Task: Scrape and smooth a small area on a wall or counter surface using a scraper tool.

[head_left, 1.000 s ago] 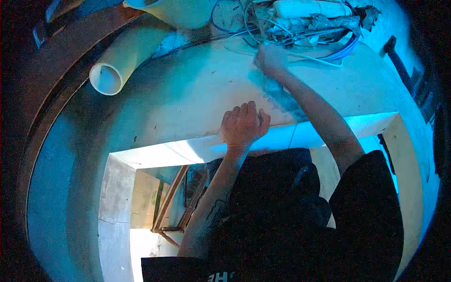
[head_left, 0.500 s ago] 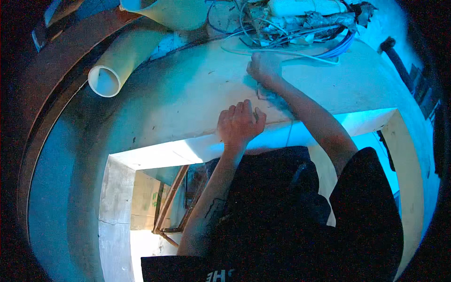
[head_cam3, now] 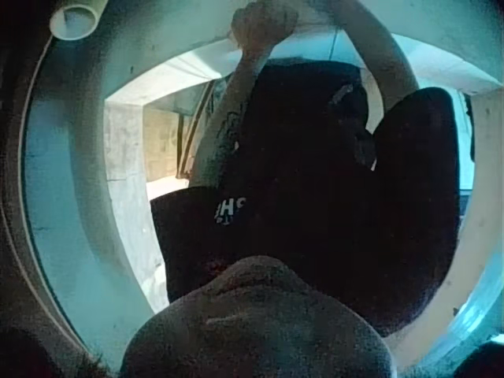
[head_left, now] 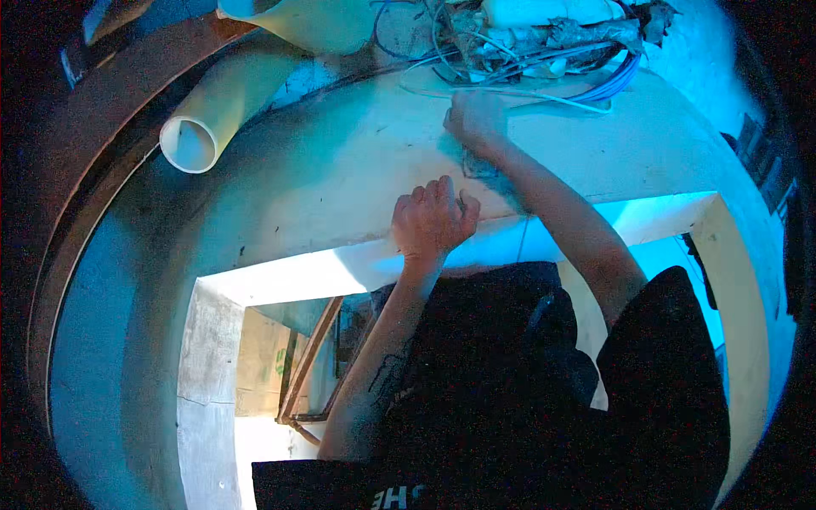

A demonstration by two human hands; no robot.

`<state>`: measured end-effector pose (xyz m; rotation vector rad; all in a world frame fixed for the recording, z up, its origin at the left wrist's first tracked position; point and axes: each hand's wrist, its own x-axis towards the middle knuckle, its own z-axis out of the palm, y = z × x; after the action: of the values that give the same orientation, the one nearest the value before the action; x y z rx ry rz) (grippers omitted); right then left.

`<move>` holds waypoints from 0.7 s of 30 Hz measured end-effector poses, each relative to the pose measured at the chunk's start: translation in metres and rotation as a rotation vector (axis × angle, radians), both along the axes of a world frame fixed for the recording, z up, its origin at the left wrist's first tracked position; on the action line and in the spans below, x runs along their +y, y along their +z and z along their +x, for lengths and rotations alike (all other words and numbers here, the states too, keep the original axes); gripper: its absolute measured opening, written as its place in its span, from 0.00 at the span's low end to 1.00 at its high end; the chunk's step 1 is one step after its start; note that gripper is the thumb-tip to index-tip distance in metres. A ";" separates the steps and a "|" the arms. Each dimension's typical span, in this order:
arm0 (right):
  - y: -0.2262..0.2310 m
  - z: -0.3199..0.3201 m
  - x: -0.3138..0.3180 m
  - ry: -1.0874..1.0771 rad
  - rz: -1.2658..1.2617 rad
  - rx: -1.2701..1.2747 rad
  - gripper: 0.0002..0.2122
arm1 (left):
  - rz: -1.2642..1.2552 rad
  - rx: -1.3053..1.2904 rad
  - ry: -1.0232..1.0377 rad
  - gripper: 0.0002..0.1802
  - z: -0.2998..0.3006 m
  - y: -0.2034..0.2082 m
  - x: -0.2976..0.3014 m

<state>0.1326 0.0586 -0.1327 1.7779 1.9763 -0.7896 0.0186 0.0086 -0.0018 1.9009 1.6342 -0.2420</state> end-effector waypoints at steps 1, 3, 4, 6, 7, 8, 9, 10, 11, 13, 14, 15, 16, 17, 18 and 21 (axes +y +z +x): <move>0.004 0.003 0.012 -0.060 -0.064 0.030 0.08 | 0.002 -0.001 0.002 0.10 -0.001 0.000 0.000; 0.014 0.012 0.033 -0.235 -0.089 0.079 0.08 | 0.030 -0.033 0.005 0.10 0.000 0.000 0.000; 0.013 0.014 0.030 -0.237 -0.084 0.077 0.08 | 0.034 -0.036 0.002 0.10 0.002 -0.001 0.000; 0.008 0.015 0.013 -0.209 -0.036 0.003 0.08 | 0.105 -0.048 0.020 0.10 0.006 -0.003 -0.002; 0.016 0.003 0.002 -0.017 -0.014 0.024 0.08 | 0.107 -0.045 0.026 0.10 0.004 -0.002 -0.001; 0.014 0.003 0.006 -0.011 -0.013 0.026 0.08 | 0.107 -0.039 0.029 0.09 0.002 0.000 0.000; 0.010 0.006 0.014 -0.091 -0.022 0.065 0.08 | 0.107 -0.033 0.031 0.09 0.000 0.001 0.001; 0.011 0.014 0.021 -0.171 -0.037 0.089 0.08 | 0.101 -0.046 0.038 0.09 0.003 -0.002 -0.002; 0.019 0.016 0.040 -0.273 -0.140 0.027 0.08 | 0.107 -0.057 0.041 0.09 0.003 -0.002 -0.002; 0.014 0.016 0.021 -0.192 -0.071 -0.008 0.09 | 0.115 -0.075 0.045 0.09 0.003 -0.004 -0.004; 0.019 0.008 0.017 -0.109 -0.001 -0.028 0.09 | 0.127 -0.061 0.045 0.09 0.000 -0.003 -0.004; 0.029 -0.004 0.005 0.062 0.122 -0.041 0.09 | 0.138 -0.046 0.045 0.09 -0.004 -0.002 -0.003; 0.028 0.000 0.013 0.068 0.124 -0.043 0.09 | 0.140 -0.048 0.051 0.09 -0.004 -0.001 -0.003; 0.025 0.010 0.027 -0.147 -0.008 0.003 0.09 | 0.124 -0.043 0.045 0.09 -0.003 0.001 0.000; 0.019 0.020 0.037 -0.361 -0.141 0.050 0.08 | 0.109 -0.037 0.038 0.09 -0.001 0.003 0.001; 0.000 0.033 -0.005 -0.140 0.187 -0.033 0.09 | 0.289 -0.090 0.088 0.09 0.008 -0.001 -0.003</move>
<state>0.1656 0.0536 -0.1329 2.0412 1.9771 -0.6302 0.0270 0.0061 -0.0025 2.0092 1.7623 0.1214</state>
